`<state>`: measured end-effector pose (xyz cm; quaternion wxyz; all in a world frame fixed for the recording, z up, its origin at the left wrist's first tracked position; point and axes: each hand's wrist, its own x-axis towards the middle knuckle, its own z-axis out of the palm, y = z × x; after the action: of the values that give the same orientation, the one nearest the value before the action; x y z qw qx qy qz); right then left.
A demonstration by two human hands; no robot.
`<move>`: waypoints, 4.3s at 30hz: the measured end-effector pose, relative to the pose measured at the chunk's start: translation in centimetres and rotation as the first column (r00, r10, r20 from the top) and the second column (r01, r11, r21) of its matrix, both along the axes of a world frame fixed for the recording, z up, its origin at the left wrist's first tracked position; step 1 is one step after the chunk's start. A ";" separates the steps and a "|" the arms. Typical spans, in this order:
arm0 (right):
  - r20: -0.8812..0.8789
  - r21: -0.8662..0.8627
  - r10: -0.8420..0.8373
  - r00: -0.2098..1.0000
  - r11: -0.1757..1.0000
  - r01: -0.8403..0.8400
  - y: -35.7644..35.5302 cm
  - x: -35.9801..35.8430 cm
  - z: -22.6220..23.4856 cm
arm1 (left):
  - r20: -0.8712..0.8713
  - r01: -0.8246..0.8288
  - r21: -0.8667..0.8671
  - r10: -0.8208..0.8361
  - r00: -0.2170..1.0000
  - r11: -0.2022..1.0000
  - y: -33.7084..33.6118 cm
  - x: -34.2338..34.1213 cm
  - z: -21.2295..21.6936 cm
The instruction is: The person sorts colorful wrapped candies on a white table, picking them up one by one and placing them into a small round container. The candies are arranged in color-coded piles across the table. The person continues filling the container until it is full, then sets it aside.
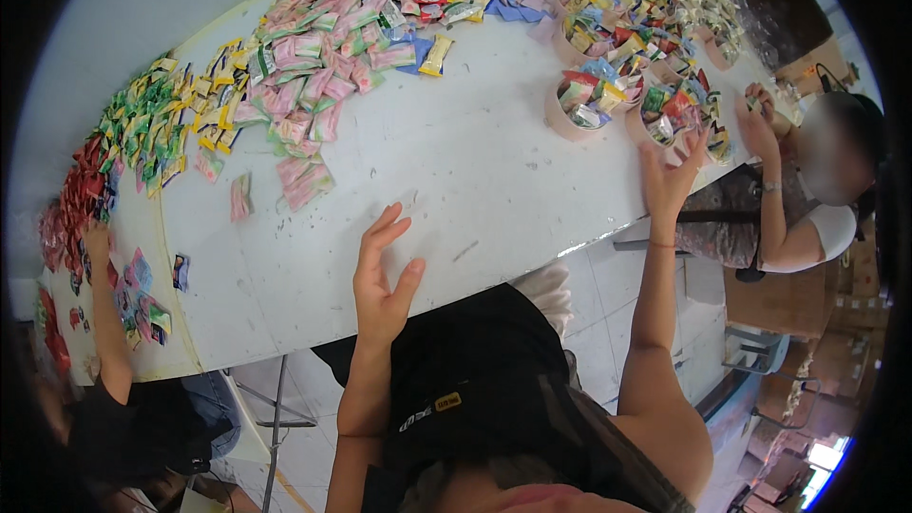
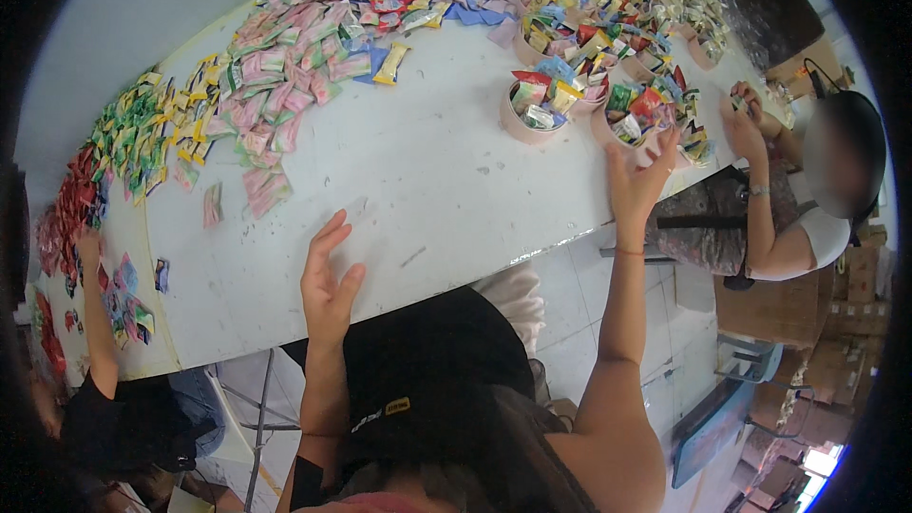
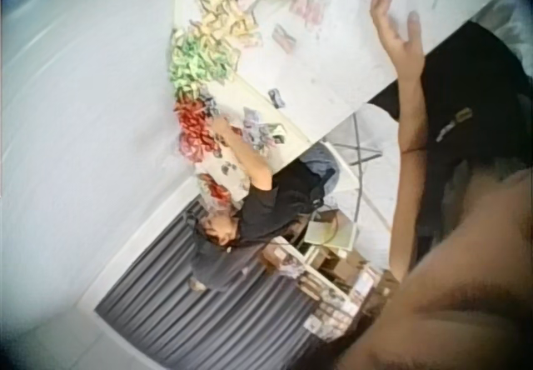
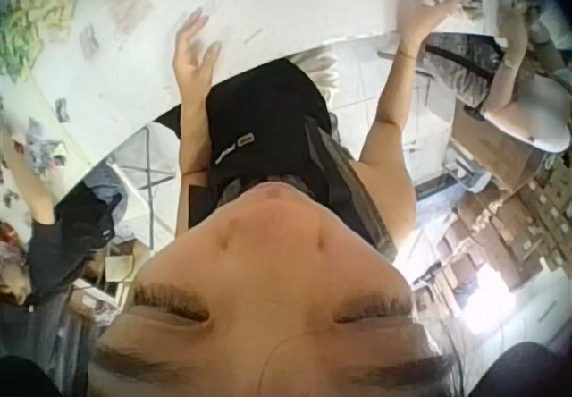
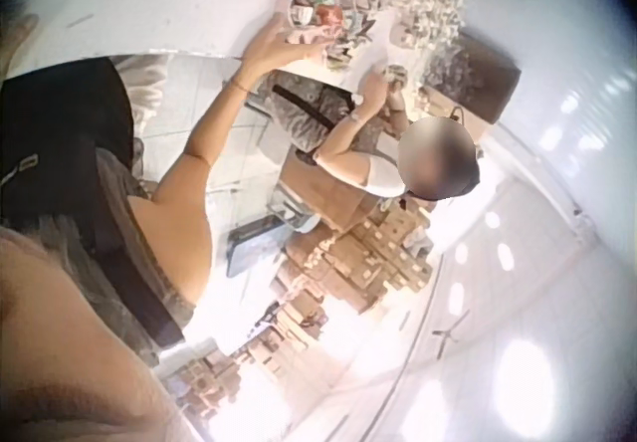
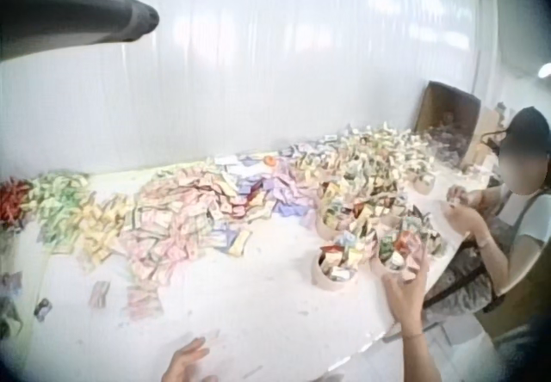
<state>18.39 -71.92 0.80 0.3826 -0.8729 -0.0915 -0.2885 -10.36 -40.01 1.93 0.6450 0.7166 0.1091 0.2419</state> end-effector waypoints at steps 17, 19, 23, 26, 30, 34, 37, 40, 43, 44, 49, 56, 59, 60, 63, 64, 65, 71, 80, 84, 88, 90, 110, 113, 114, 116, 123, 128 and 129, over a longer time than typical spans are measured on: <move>0.226 -0.200 0.311 0.923 0.942 -0.268 4.8 -3.4 0.9 | 0.095 -0.650 0.027 0.646 0.758 0.759 2.0 -11.5 -1.6; -0.001 -0.136 0.519 0.855 0.847 -0.514 8.4 -4.6 1.9 | 0.048 -0.722 0.107 0.722 0.691 0.684 2.9 -13.5 -1.5; -0.139 -0.168 0.875 0.463 0.440 -0.882 19.0 -9.3 4.8 | 0.212 -0.731 0.171 0.700 0.682 0.661 4.0 -15.2 2.0; -0.096 -0.324 0.981 0.172 0.132 -0.937 25.5 -11.6 3.5 | 0.590 -0.627 0.619 0.247 0.769 0.473 4.6 -15.9 11.6; 0.025 -0.372 0.994 0.107 0.108 -0.922 34.0 -15.0 1.6 | 0.211 -0.140 0.975 -0.511 0.833 0.173 4.7 -14.5 24.0; 0.064 -0.363 0.948 0.312 0.313 -0.877 35.0 -14.1 -1.5 | -0.147 0.232 0.973 -0.779 0.610 -0.002 5.9 -9.5 26.4; 0.035 -0.243 0.965 0.260 0.260 -0.934 34.0 -14.4 -1.3 | -0.237 0.353 0.935 -0.793 0.561 -0.030 5.3 -8.8 26.8; 0.035 -0.233 0.973 0.228 0.230 -0.945 34.1 -14.5 -1.1 | -0.265 0.401 0.916 -0.797 0.543 -0.032 5.1 -9.0 26.8; 0.038 -0.226 0.969 0.242 0.245 -0.943 34.3 -14.5 -1.0 | -0.275 0.428 0.903 -0.817 0.507 -0.039 5.3 -8.4 27.0; 0.016 -0.198 0.965 0.261 0.258 -0.946 34.1 -14.7 -0.9 | -0.272 0.439 0.898 -0.822 0.501 -0.029 5.3 -8.1 26.8; -0.051 0.074 0.966 0.255 0.258 -0.963 34.1 -13.8 -1.1 | -0.289 0.486 0.873 -0.840 0.459 -0.036 5.4 -7.0 26.7; -0.042 0.092 0.964 0.261 0.264 -0.960 33.8 -13.3 -1.3 | -0.273 0.564 0.826 -0.871 0.408 0.005 5.6 -5.3 25.6; 0.011 0.100 0.976 0.218 0.216 -0.971 34.3 -14.0 -0.4 | -0.236 0.648 0.749 -0.860 0.453 0.136 4.9 -6.4 24.8; -0.005 0.093 0.971 0.240 0.239 -0.966 34.0 -13.6 -0.5 | -0.172 0.708 0.673 -0.885 0.432 0.215 6.0 -6.1 23.2; 0.042 0.155 0.987 0.158 0.150 -0.977 35.0 -14.9 -0.4 | -0.052 0.785 0.359 -0.829 0.556 0.504 5.1 -8.3 18.6; 0.009 0.182 0.990 0.144 0.140 -0.973 34.9 -15.2 -0.1 | -0.023 0.770 0.217 -0.786 0.618 0.600 4.6 -9.0 16.2; -0.050 0.172 0.963 0.266 0.271 -0.947 33.1 -12.9 -0.9 | 0.041 0.797 0.052 -0.798 0.601 0.602 5.8 -7.1 11.2; -0.068 0.276 0.978 0.195 0.206 -0.939 34.2 -14.1 -0.1 | -0.165 -0.267 -0.125 0.245 0.955 0.955 0.2 -11.2 2.3; -0.178 0.377 0.974 0.141 0.200 -0.904 34.4 -13.8 0.2 | -0.106 -0.463 -0.217 0.451 0.886 0.859 2.2 -10.1 0.6; -0.172 0.393 0.977 0.126 0.186 -0.901 34.3 -13.5 -0.1 | -0.073 -0.408 -0.251 0.403 0.912 0.878 2.2 -8.8 0.7; -0.197 0.370 0.974 0.112 0.179 -0.912 34.5 -13.6 -0.1 | -0.077 -0.418 -0.206 0.411 0.908 0.885 1.5 -8.1 0.1; -0.215 0.340 0.969 0.119 0.188 -0.921 34.5 -13.6 0.0 | -0.083 -0.421 -0.114 0.414 0.906 0.900 1.1 -7.9 -0.4; -0.227 0.357 0.967 0.112 0.190 -0.914 34.6 -14.1 0.6 | -0.065 -0.468 0.215 0.491 0.869 0.857 0.3 -6.7 -0.5; -0.200 0.377 0.974 0.105 0.176 -0.909 34.7 -14.0 0.2 | -0.063 -0.457 0.308 0.497 0.865 0.835 0.3 -6.5 -0.1; -0.202 0.386 0.974 0.099 0.172 -0.906 34.7 -13.9 0.0 | -0.056 -0.463 0.301 0.500 0.864 0.834 0.2 -6.4 -0.1; -0.198 0.402 0.976 0.089 0.164 -0.901 34.8 -13.7 -0.4 | -0.044 -0.473 0.287 0.504 0.862 0.833 0.1 -6.3 -0.2; -0.189 0.378 0.978 0.087 0.154 -0.913 34.7 -13.4 -0.9 | -0.036 -0.473 0.332 0.512 0.858 0.816 0.2 -6.3 -0.3; -0.143 0.438 0.987 0.074 0.130 -0.890 34.7 -13.7 -0.3 | -0.028 -0.469 0.360 0.512 0.859 0.807 0.2 -6.2 -0.2; -0.152 0.454 0.986 0.061 0.125 -0.882 34.7 -13.8 -0.2 | -0.029 -0.468 0.363 0.512 0.858 0.806 0.3 -6.2 -0.1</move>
<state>4.61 -37.18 0.55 0.5878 -0.5834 -0.5161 0.2188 -16.57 -39.76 1.81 0.4171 0.7790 0.2870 0.3700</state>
